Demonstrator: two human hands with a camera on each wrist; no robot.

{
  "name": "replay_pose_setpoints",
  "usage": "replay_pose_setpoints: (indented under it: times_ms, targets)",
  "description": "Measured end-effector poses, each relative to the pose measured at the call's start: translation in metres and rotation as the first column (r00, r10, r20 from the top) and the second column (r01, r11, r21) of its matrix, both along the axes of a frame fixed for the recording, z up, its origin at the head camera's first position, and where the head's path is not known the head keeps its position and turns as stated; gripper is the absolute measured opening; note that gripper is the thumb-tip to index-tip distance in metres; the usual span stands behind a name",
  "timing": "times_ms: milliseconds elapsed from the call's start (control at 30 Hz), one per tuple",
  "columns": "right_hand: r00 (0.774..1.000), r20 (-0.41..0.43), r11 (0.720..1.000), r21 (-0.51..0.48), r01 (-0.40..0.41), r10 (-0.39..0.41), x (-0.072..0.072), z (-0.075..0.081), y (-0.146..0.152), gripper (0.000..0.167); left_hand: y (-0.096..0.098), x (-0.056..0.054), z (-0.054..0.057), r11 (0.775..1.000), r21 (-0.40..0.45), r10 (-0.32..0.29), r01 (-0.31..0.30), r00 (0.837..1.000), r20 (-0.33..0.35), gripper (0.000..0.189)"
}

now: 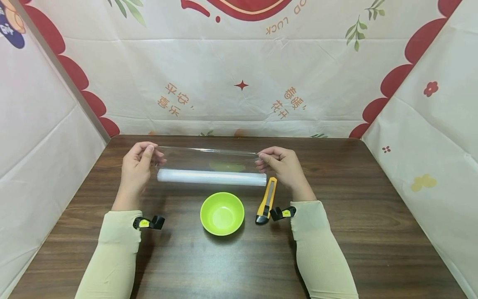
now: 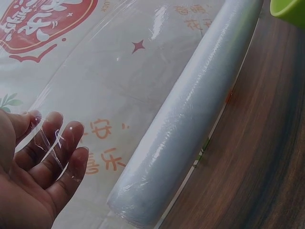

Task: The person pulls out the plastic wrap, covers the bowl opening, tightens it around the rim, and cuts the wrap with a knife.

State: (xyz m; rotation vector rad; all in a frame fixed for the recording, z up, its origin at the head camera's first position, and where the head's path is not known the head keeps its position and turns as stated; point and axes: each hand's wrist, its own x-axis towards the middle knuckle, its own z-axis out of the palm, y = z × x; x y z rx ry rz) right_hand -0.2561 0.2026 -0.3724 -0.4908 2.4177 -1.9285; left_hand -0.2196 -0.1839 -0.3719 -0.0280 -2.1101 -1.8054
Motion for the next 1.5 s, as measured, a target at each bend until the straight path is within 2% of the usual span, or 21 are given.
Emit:
replay_pose_setpoints:
  times_ms: [200, 600, 900, 1500]
  targets:
    - [1.000, -0.012, 1.000, 0.006, 0.000, 0.000, 0.0002, 0.0000, 0.0002, 0.032, -0.0007, 0.0004, 0.0008, 1.000, -0.009, -0.001, 0.001, 1.000, 0.011, 0.022]
    - [1.000, -0.013, 1.000, 0.012, 0.017, -0.017, 0.0011, 0.0009, 0.0002, 0.032, -0.0010, 0.0013, 0.0001, 1.000, -0.005, -0.019, 0.019, 0.999, -0.029, 0.023]
    - [1.000, -0.019, 1.000, 0.012, 0.021, -0.021, 0.0016, -0.0001, -0.0001, 0.031, -0.0019, -0.0008, -0.0028, 1.000, -0.012, -0.010, 0.009, 0.999, -0.043, 0.026]
    - [1.000, -0.013, 1.000, 0.009, 0.025, -0.025, 0.0015, 0.0005, -0.0005, 0.028, -0.0018, -0.0003, -0.0015, 1.000, -0.015, -0.003, 0.002, 0.999, -0.049, 0.026]
